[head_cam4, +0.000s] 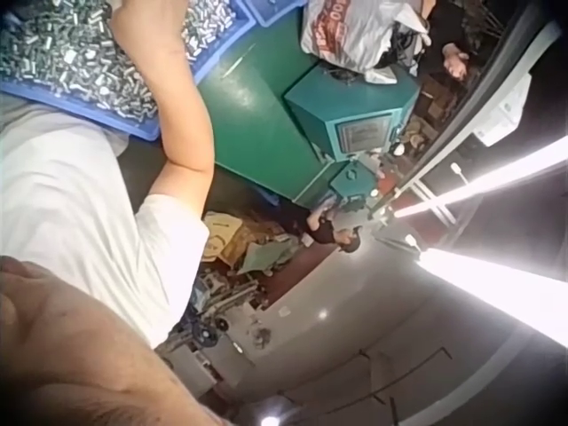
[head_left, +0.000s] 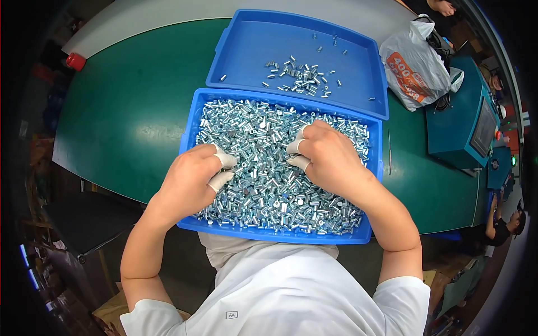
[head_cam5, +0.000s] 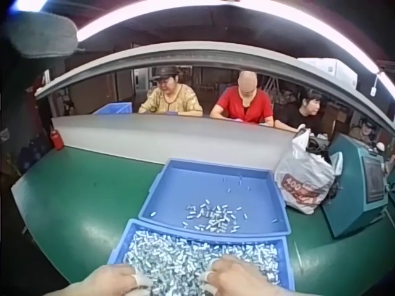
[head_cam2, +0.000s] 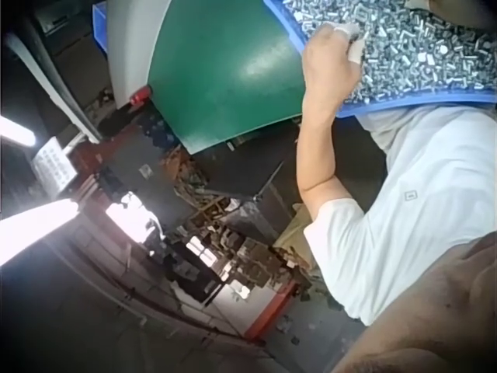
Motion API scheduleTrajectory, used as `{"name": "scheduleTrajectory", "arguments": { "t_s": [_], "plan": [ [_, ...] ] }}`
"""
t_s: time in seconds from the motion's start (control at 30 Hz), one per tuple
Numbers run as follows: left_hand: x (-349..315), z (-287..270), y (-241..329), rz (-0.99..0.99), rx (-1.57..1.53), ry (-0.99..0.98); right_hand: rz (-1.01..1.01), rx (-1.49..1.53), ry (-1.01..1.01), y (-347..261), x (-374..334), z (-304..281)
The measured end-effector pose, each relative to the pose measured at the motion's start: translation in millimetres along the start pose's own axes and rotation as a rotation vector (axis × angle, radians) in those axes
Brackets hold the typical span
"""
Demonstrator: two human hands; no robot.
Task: Sorting and inspecting small metal components in a large blue bin at a manual workstation.
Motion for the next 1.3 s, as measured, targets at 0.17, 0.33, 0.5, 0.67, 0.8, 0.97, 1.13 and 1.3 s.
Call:
{"name": "scheduleTrajectory", "arguments": {
  "t_s": [0.17, 0.33, 0.5, 0.67, 0.8, 0.97, 1.13, 1.3],
  "plan": [
    [2.0, 3.6, 3.1, 0.113, 0.133, 0.023, -0.018, -0.029, -0.002, 0.9, -0.1, 5.8],
    [10.9, 6.6, 9.3, 0.274, 0.180, -0.114, -0.020, 0.086, 0.066, 1.3, -1.6, -1.2],
    [14.9, 11.6, 11.3, 0.319, 0.178, -0.221, -0.026, 0.163, 0.093, 1.1, -4.4, -2.7],
    [18.6, 14.7, 11.6, 0.318, 0.211, -0.309, -0.034, 0.232, 0.130, -1.1, -6.8, -9.5],
    [18.8, 17.1, 19.3, 0.328, 0.235, -0.305, -0.015, 0.256, 0.119, 1.6, -12.2, -10.4],
    [21.4, 19.1, 22.3, 0.357, 0.406, -0.304, 0.002, 0.262, 0.133, 5.4, -15.0, -9.2],
    [27.5, 19.8, 15.3, 0.380, 0.344, -0.305, 0.001, 0.320, 0.162, 6.9, -17.5, -10.3],
    [29.8, 21.9, -3.1, 0.303, 0.231, -0.290, 0.099, 0.478, 0.127, 9.0, -18.4, -18.8]
  ]
}}
Point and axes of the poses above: each hand's wrist, its own x-axis towards the middle knuckle, its own z-axis out of the palm, y = z × x, the point moved 7 cm from there along x, towards the middle knuckle, and after that the axes turned 12 degrees about y, right-handed, at the moved point
